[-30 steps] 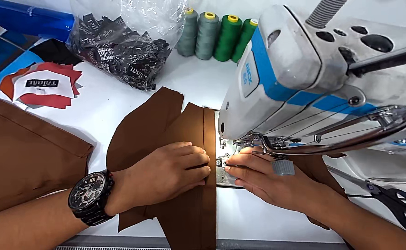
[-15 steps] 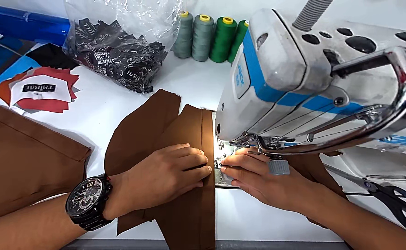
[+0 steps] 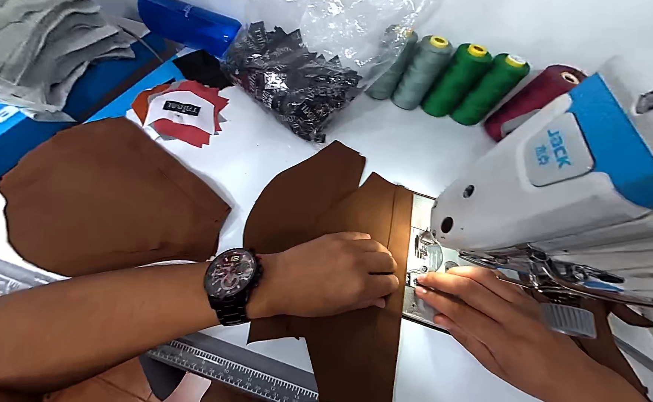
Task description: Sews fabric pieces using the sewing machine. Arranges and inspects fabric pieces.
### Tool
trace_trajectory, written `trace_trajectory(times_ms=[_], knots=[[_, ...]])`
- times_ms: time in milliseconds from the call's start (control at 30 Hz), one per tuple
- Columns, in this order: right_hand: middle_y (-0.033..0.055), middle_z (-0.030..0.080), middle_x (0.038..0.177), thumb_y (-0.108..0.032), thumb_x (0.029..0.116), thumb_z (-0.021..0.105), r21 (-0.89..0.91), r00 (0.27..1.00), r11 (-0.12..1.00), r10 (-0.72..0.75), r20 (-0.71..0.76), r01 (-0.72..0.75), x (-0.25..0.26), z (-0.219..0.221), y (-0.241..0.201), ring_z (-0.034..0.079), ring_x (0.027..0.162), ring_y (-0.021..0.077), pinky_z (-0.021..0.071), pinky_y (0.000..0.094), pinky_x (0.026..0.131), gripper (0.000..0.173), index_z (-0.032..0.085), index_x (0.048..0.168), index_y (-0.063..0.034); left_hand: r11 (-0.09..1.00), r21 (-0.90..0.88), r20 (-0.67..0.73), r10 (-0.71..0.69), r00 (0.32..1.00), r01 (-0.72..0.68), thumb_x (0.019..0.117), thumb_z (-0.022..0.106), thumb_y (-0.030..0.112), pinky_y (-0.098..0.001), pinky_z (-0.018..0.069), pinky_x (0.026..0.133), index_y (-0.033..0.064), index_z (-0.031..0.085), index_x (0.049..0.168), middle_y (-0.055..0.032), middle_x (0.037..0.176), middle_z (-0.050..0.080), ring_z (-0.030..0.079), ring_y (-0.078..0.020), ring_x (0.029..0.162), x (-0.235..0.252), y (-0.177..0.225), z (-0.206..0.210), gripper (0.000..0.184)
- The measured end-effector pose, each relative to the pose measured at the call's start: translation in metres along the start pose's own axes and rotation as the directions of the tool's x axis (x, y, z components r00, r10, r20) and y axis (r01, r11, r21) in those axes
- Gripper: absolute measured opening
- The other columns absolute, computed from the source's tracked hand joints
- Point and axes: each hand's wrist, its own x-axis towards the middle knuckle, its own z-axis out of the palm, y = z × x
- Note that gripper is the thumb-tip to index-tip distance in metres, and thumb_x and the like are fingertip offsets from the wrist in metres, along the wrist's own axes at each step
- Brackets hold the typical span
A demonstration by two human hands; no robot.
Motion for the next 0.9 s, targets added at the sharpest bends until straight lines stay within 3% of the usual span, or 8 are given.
trace_trajectory(times_ms=[267,500,700,900], knots=[[0.0002,0.069,0.124,-0.032,0.1075,0.05,-0.031,0.999,0.999,0.035,0.025,-0.034,-0.0004,-0.0033,-0.0073,0.063,0.117,0.0159,0.0508,0.0336,0.099,0.03,0.072,0.121,-0.0183,1.0,0.025,-0.031,-0.001,1.0,0.002,0.1057,0.053,0.029,-0.0377,0.0493,0.111,0.0142,0.077,0.111,-0.0048,0.12,0.072,0.063,-0.02,0.126,0.0002,0.0008,0.0005,0.029],[0.0001,0.069,0.125,-0.033,0.1079,0.049,-0.059,0.999,0.998,0.03,0.031,-0.028,0.0025,-0.0018,-0.0089,0.063,0.117,0.0169,0.0521,0.0318,0.091,0.03,0.071,0.123,-0.0181,0.999,0.045,-0.049,0.009,0.999,-0.007,0.1056,0.054,0.031,-0.0357,0.0493,0.111,0.0161,0.076,0.12,-0.0038,0.124,0.072,0.064,-0.0175,0.125,0.0004,-0.0005,0.0009,0.03],[0.0018,0.07,0.123,-0.03,0.1075,0.05,-0.049,0.999,0.999,0.014,0.034,-0.013,0.0057,-0.0027,-0.0102,0.063,0.121,0.0185,0.0506,0.0345,0.102,0.03,0.073,0.121,-0.015,0.999,0.053,-0.039,0.013,0.999,-0.011,0.1058,0.053,0.031,-0.0368,0.0472,0.113,0.0154,0.077,0.118,-0.0007,0.129,0.071,0.061,-0.018,0.129,-0.0015,-0.0002,0.0028,0.031],[0.0014,0.07,0.124,-0.031,0.1078,0.049,-0.072,0.999,0.997,0.007,0.038,-0.005,0.0054,-0.0022,-0.0107,0.063,0.12,0.0192,0.0507,0.034,0.1,0.031,0.072,0.121,-0.0144,0.998,0.067,-0.038,0.005,0.999,-0.002,0.106,0.053,0.031,-0.0377,0.0479,0.113,0.0163,0.078,0.117,0.0017,0.128,0.071,0.061,-0.0179,0.13,-0.0015,0.0009,0.0034,0.031]])
